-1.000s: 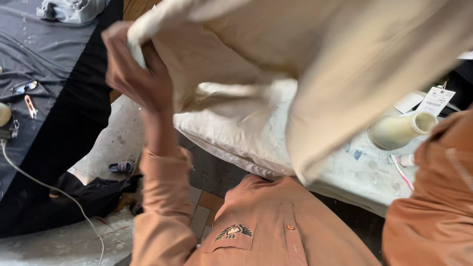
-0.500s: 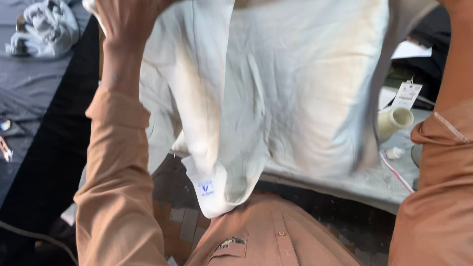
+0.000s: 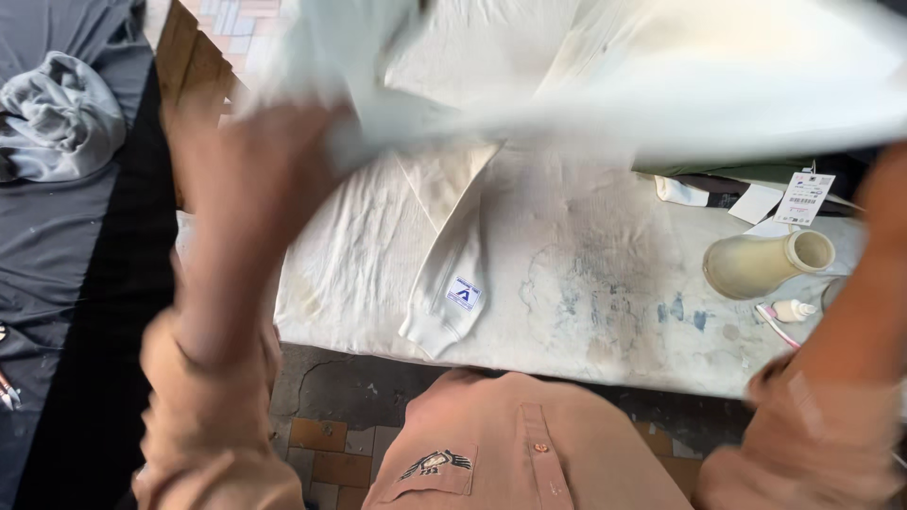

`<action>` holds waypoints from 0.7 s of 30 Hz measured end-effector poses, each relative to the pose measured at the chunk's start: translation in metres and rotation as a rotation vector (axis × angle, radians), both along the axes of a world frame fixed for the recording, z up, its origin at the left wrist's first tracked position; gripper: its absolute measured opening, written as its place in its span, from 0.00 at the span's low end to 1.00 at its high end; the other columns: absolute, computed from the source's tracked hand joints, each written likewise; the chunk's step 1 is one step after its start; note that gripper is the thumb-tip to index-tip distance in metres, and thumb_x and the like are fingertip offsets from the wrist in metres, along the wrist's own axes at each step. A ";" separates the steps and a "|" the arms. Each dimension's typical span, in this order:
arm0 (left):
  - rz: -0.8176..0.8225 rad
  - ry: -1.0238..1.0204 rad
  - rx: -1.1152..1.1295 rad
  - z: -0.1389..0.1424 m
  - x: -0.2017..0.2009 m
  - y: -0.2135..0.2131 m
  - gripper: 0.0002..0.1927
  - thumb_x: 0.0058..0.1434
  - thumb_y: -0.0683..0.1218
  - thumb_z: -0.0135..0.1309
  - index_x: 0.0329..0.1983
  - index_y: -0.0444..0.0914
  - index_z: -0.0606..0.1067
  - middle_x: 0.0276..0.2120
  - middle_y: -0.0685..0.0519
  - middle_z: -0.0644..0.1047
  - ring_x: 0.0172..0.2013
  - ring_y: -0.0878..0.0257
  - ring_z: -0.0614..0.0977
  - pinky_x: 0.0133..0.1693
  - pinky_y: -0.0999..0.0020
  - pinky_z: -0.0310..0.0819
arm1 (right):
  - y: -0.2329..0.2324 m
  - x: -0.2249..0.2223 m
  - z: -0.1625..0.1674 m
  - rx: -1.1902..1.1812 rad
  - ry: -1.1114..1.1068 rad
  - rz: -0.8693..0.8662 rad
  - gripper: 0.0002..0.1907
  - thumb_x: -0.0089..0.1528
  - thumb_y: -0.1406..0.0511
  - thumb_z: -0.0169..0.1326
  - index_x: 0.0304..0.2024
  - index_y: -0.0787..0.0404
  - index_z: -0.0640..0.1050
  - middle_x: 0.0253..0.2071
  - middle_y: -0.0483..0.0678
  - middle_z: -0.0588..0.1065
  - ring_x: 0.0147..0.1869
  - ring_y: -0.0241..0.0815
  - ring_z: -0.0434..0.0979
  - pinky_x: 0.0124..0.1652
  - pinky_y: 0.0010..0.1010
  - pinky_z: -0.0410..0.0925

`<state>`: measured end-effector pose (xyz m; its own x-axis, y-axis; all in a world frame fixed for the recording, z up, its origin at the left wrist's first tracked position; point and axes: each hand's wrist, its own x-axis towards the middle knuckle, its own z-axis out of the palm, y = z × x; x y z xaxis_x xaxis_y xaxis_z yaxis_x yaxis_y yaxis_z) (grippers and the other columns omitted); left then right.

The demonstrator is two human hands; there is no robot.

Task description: The person cleans and folds several garments on a table. They use a spray bottle and a toothbrush to spot-clean a brown sweatshirt and black pants, then fold each item. A white hoodie is also unfolded, spot-cleaned, and folded.

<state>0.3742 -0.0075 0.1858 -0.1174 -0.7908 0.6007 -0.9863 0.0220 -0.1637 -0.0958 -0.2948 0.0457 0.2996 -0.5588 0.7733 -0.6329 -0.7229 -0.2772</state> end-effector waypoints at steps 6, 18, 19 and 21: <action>0.196 0.623 0.889 -0.292 -0.070 0.103 0.09 0.57 0.49 0.60 0.40 0.45 0.80 0.38 0.53 0.82 0.40 0.54 0.83 0.41 0.58 0.77 | 0.163 -0.022 -0.208 0.456 0.135 -0.149 0.11 0.60 0.75 0.59 0.40 0.55 0.82 0.45 0.47 0.81 0.52 0.48 0.80 0.59 0.40 0.69; 0.541 0.720 0.352 -0.367 -0.057 0.075 0.23 0.61 0.54 0.61 0.52 0.35 0.72 0.45 0.41 0.78 0.47 0.44 0.77 0.44 0.49 0.72 | 0.147 -0.011 -0.229 0.897 0.004 -0.579 0.28 0.57 0.52 0.69 0.54 0.57 0.77 0.39 0.47 0.78 0.44 0.48 0.78 0.42 0.42 0.69; 0.547 0.745 0.433 -0.370 -0.052 0.071 0.15 0.66 0.50 0.58 0.49 0.38 0.73 0.44 0.45 0.79 0.46 0.46 0.78 0.45 0.49 0.73 | 0.137 -0.007 -0.226 1.115 -0.046 -0.589 0.28 0.54 0.51 0.69 0.51 0.55 0.78 0.34 0.45 0.79 0.41 0.45 0.79 0.42 0.40 0.68; 0.621 1.292 0.216 -0.371 -0.045 0.067 0.12 0.70 0.48 0.51 0.51 0.37 0.71 0.42 0.42 0.78 0.36 0.50 0.76 0.38 0.49 0.66 | 0.128 -0.008 -0.221 1.124 -0.120 -0.583 0.20 0.57 0.53 0.67 0.45 0.57 0.80 0.32 0.44 0.78 0.37 0.43 0.78 0.40 0.37 0.68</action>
<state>0.3291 0.0599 -0.1851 0.7926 -0.5987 -0.1153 -0.2995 -0.5471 0.7816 -0.1035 -0.1668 -0.1749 -0.2496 -0.9464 -0.2051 -0.7051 0.3228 -0.6314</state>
